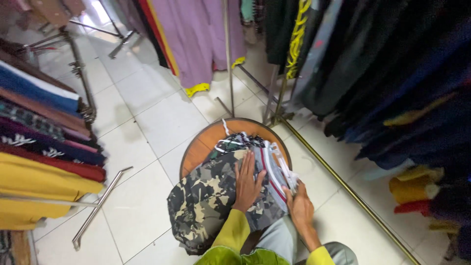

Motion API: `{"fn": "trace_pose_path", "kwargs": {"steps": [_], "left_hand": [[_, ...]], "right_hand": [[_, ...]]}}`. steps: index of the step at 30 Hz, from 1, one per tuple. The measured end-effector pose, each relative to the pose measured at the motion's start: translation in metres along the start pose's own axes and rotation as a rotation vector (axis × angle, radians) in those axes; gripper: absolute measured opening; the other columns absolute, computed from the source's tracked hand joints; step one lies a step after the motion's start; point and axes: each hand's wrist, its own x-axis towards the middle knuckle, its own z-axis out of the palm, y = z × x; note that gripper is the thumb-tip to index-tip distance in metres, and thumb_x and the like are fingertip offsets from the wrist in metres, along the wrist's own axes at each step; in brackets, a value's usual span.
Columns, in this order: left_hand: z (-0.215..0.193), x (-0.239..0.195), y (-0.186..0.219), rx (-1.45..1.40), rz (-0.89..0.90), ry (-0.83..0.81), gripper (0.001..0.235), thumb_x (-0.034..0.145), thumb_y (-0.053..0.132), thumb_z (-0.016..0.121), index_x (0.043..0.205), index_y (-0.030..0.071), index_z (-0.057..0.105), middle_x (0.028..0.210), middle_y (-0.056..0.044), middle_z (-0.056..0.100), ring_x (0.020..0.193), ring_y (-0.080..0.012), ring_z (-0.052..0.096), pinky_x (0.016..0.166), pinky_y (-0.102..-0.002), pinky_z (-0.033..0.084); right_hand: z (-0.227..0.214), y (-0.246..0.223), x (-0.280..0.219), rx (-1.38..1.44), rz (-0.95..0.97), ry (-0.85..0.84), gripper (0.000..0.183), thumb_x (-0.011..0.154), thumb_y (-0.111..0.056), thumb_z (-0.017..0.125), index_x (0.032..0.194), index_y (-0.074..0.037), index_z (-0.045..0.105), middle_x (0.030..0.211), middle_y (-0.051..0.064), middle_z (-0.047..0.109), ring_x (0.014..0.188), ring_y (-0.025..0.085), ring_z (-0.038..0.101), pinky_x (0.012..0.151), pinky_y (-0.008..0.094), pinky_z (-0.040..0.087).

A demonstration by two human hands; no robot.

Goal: The person sits on a low round stool in a clothing store, folds pairs of shorts from a pile on the stool, and clips them onto plastic hangers. They then hang the hangers with the folded shorts onto a clothing rack among other garments.

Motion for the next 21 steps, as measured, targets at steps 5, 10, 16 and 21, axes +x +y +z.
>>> {"fn": "trace_pose_path", "kwargs": {"steps": [5, 10, 16, 21], "left_hand": [[-0.077, -0.026, -0.024, 0.116, -0.047, -0.021, 0.061, 0.104, 0.042, 0.051, 0.156, 0.012, 0.04, 0.166, -0.01, 0.036, 0.153, -0.0278, 0.036, 0.126, -0.058, 0.019], [-0.105, -0.095, -0.126, 0.424, -0.174, 0.022, 0.077, 0.097, 0.058, 0.052, 0.156, 0.011, 0.037, 0.165, -0.011, 0.031, 0.15, -0.034, 0.032, 0.118, -0.06, 0.017], [-0.127, -0.105, -0.116, 0.62, -0.571, -0.044, 0.071, 0.097, 0.057, 0.049, 0.153, 0.014, 0.039, 0.164, -0.005, 0.03, 0.152, -0.0307, 0.029, 0.119, -0.064, 0.012], [-0.072, -0.069, 0.034, 0.656, -0.161, -0.014, 0.066, 0.1, 0.035, 0.042, 0.157, 0.003, 0.03, 0.169, -0.013, 0.02, 0.156, -0.0345, 0.015, 0.121, -0.064, 0.003]], "right_hand": [[-0.008, 0.026, 0.02, -0.031, 0.14, -0.244, 0.069, 0.083, -0.07, 0.065, 0.115, -0.009, 0.074, 0.071, 0.014, 0.074, 0.071, 0.032, 0.075, 0.067, 0.045, 0.057], [-0.007, 0.028, 0.027, 0.002, 0.247, -0.402, 0.071, 0.075, -0.073, 0.065, 0.115, -0.015, 0.074, 0.067, 0.015, 0.073, 0.063, 0.028, 0.073, 0.062, 0.043, 0.057], [-0.002, 0.036, 0.03, 0.14, 0.171, -0.335, 0.068, 0.075, -0.07, 0.069, 0.106, -0.011, 0.078, 0.071, 0.008, 0.076, 0.068, 0.023, 0.075, 0.067, 0.038, 0.058], [0.009, 0.049, 0.034, 0.118, 0.237, -0.36, 0.071, 0.08, -0.07, 0.066, 0.105, -0.004, 0.077, 0.078, 0.017, 0.078, 0.069, 0.028, 0.078, 0.065, 0.042, 0.062]]}}
